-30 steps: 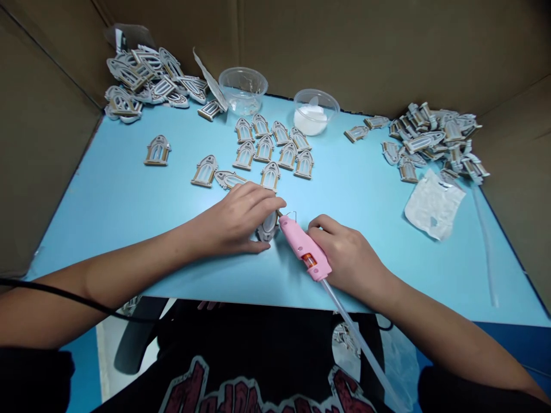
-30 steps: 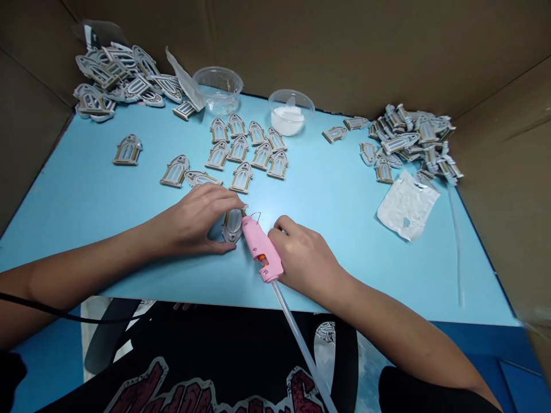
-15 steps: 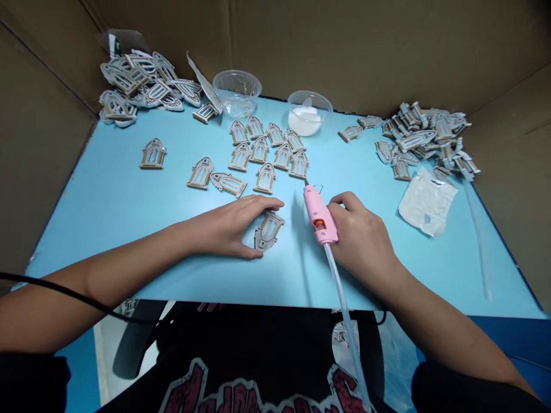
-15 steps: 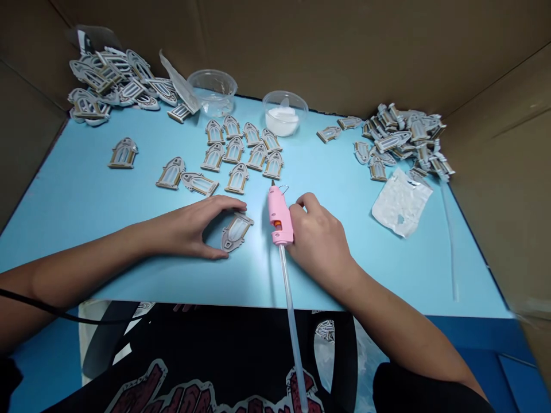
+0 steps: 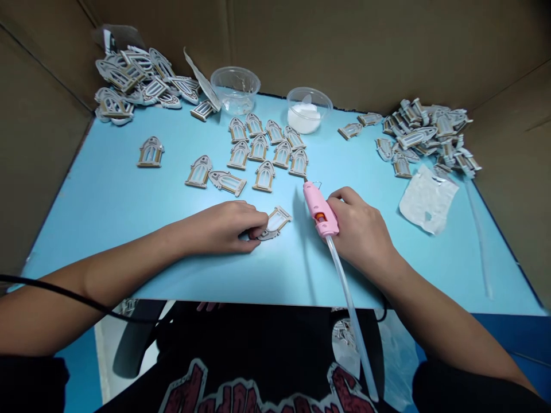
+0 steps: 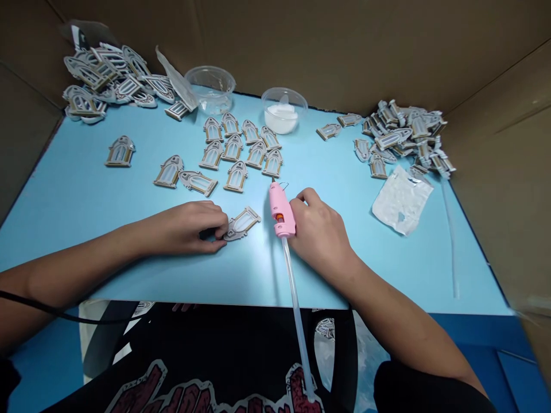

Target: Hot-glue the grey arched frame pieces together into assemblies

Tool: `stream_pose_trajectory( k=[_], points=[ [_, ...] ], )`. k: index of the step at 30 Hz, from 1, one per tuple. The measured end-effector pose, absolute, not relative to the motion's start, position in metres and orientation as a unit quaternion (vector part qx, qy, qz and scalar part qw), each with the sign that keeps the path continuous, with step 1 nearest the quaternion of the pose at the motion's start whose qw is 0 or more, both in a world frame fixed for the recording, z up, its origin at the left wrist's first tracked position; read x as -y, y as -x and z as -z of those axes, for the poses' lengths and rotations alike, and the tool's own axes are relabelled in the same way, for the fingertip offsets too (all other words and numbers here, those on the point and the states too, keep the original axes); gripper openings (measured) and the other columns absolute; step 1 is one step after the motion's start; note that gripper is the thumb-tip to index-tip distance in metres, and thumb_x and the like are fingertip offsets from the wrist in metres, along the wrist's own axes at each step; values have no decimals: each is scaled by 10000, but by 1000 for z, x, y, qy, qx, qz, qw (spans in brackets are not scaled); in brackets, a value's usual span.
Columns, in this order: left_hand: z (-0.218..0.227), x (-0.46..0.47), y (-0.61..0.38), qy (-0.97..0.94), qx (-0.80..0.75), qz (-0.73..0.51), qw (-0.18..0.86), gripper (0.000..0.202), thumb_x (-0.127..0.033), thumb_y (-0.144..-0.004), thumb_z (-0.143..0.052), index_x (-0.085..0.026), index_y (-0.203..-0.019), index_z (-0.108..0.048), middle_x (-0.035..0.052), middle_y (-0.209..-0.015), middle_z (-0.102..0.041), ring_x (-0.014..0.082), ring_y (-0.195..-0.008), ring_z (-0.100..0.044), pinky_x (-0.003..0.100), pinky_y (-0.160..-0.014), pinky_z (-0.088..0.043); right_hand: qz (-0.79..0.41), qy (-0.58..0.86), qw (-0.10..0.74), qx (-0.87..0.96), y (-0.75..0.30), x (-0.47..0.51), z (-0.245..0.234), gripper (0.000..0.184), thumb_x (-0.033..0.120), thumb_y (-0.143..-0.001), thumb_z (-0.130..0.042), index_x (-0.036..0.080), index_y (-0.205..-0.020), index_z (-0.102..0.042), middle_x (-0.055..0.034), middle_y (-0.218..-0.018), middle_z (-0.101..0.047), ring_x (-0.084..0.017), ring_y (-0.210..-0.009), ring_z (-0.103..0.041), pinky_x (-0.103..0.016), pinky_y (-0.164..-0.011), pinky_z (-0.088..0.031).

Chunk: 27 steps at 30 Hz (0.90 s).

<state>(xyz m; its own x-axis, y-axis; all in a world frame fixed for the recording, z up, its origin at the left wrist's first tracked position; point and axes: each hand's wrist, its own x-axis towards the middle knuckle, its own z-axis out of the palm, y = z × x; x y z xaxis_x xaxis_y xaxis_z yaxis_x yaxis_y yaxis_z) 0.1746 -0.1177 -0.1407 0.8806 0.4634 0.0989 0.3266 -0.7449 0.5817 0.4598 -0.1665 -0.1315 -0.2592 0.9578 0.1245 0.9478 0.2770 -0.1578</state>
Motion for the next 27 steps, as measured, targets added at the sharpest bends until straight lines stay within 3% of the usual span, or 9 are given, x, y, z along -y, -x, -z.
stream_pose_trajectory(
  k=[5,7,10,12,15,18,21,23,27],
  points=[
    [138,123,-172,-942,-154,-131,268,396,-216,-923,-560,-201,-563,-397,-46,-499,-440,106,-494,-393,300,-552,-295,-36,603,98,791,-459,166,130,106,263,-836,-585,170,-814,-632,-115,-1030,-625,-125,-598,-369,-305,-542,-274],
    [138,125,-172,-945,-147,-128,263,361,-239,-939,-554,-206,-582,-508,-33,-528,-550,111,-512,-491,293,-565,-354,-41,599,104,793,-460,166,130,93,257,-834,-584,176,-803,-618,-112,-1030,-628,-127,-601,-386,-302,-540,-286],
    [143,125,-172,-950,-190,-129,213,223,-337,-968,-561,-225,-1050,-735,65,-1091,-799,218,-1037,-733,340,-896,-530,-27,588,128,798,-461,167,130,101,271,-851,-580,182,-820,-616,-112,-1031,-636,-138,-620,-424,-303,-543,-305],
    [148,120,-172,-948,-247,-120,160,478,-427,-979,-566,-214,-1405,-608,139,-1531,-598,318,-1445,-544,473,-1139,-461,-11,583,147,799,-462,168,130,106,276,-863,-574,184,-833,-618,-115,-1028,-639,-152,-649,-461,-302,-547,-317],
    [153,110,-170,-929,-339,-89,117,723,-503,-973,-567,-161,-1588,-404,196,-1702,-341,394,-1598,-305,613,-1255,-305,-7,580,153,800,-463,168,131,96,267,-861,-571,188,-829,-614,-118,-1027,-638,-171,-694,-512,-296,-548,-331],
    [153,105,-168,-919,-369,-66,120,703,-497,-979,-537,-139,-1573,-418,210,-1668,-397,405,-1547,-374,660,-1254,-238,-13,577,147,803,-463,166,134,99,275,-849,-576,188,-820,-612,-114,-1022,-640,-168,-681,-512,-292,-542,-329],
    [151,108,-169,-935,-325,-74,119,449,-433,-991,-519,-217,-1368,-633,143,-1435,-637,354,-1361,-547,599,-1182,-299,0,576,151,803,-463,165,136,133,302,-854,-576,184,-799,-605,-107,-999,-642,-156,-649,-484,-293,-535,-312],
    [150,111,-170,-945,-291,-88,122,327,-420,-989,-539,-262,-1220,-708,103,-1263,-695,323,-1251,-587,544,-1104,-344,4,574,157,803,-463,165,138,139,306,-855,-579,182,-799,-605,-103,-991,-640,-152,-643,-478,-294,-536,-309],
    [153,112,-170,-933,-304,-116,153,410,-507,-913,-669,-253,-1235,-660,136,-1460,-574,368,-1375,-503,535,-1105,-337,2,564,168,808,-465,163,140,138,299,-862,-581,176,-814,-618,-101,-976,-641,-149,-633,-480,-298,-538,-314]
  ],
)
